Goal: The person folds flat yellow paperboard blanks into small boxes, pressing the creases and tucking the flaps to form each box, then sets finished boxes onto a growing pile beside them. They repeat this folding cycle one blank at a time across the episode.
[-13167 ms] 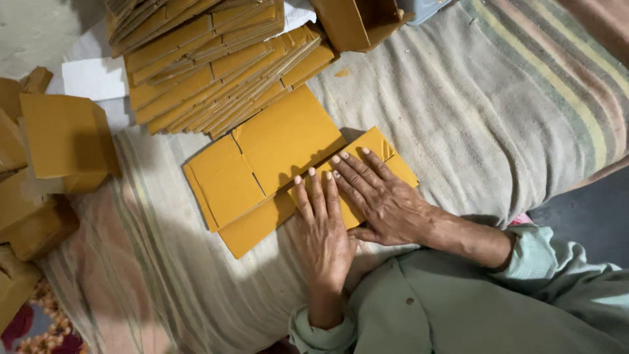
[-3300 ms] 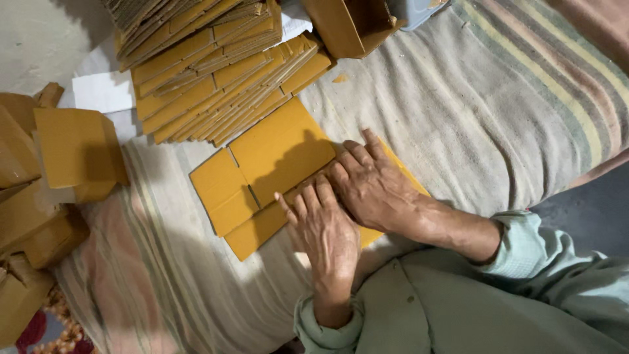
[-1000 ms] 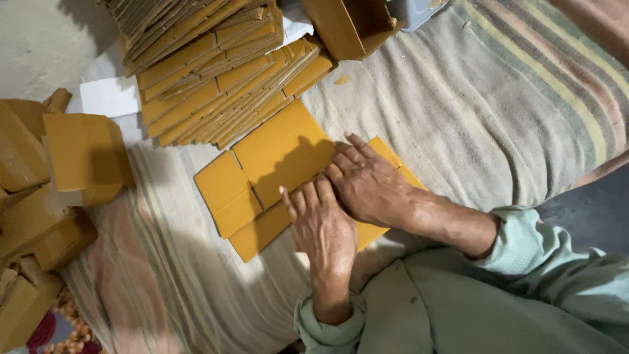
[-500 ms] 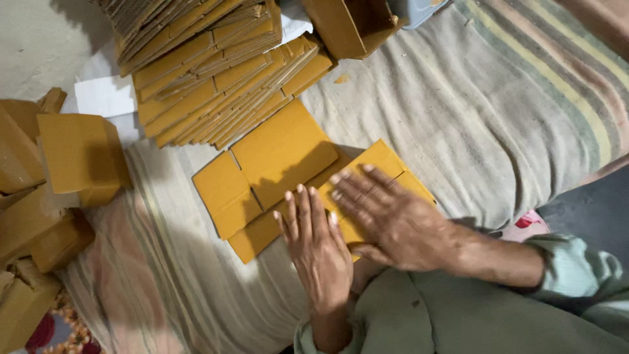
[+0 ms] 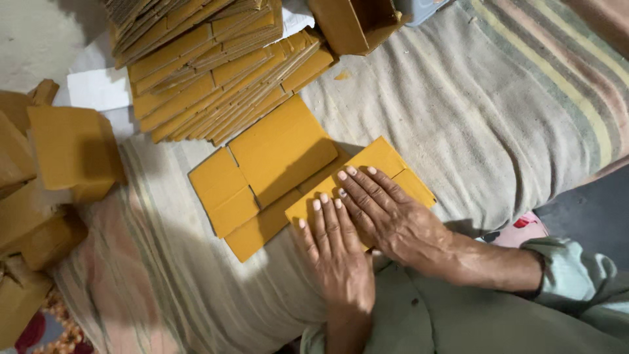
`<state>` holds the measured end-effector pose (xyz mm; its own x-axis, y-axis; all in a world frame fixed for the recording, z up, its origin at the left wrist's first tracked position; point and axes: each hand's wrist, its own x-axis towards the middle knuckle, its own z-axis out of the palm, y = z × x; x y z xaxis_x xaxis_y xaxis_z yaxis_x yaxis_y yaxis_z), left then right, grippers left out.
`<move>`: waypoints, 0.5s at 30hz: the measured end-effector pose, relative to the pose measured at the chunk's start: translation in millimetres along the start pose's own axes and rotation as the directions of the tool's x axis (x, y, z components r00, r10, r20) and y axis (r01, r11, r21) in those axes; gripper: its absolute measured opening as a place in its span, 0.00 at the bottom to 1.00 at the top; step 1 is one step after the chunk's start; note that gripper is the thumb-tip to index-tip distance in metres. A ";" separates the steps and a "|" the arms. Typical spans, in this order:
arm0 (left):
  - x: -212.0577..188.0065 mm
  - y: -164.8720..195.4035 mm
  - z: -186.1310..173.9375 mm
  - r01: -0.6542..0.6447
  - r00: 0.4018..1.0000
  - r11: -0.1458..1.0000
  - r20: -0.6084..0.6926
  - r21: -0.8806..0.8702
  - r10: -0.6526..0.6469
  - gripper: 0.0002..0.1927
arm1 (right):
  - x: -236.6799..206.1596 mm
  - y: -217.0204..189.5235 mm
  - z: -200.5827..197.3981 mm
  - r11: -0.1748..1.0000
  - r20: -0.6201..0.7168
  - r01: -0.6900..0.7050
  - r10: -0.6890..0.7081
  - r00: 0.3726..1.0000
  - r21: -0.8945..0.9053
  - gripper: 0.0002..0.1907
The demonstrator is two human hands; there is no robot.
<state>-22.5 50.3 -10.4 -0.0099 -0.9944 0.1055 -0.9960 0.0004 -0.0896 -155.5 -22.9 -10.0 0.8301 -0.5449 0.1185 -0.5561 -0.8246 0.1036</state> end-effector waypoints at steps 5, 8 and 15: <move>-26.7 -26.9 -1.0 0.052 0.992 0.923 -0.085 -0.380 -0.091 0.49 | -19.1 33.5 -4.8 0.987 -0.046 -0.149 0.151 0.987 0.060 0.36; -30.8 -25.4 2.8 0.125 0.984 0.946 -0.085 -0.300 -0.157 0.50 | -24.1 33.1 -6.5 0.974 0.004 -0.207 0.208 0.978 -0.090 0.38; -5.2 11.0 12.4 0.040 0.999 0.996 -0.018 0.077 -0.039 0.43 | -2.4 -14.9 4.3 0.993 -0.221 -0.088 0.102 0.970 0.075 0.33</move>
<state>-32.3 54.2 -24.3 0.0270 -0.9916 0.1267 -0.9857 -0.0475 -0.1617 -149.0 -10.0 -16.0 0.7391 -0.5794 0.3436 -0.6223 -0.7826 0.0189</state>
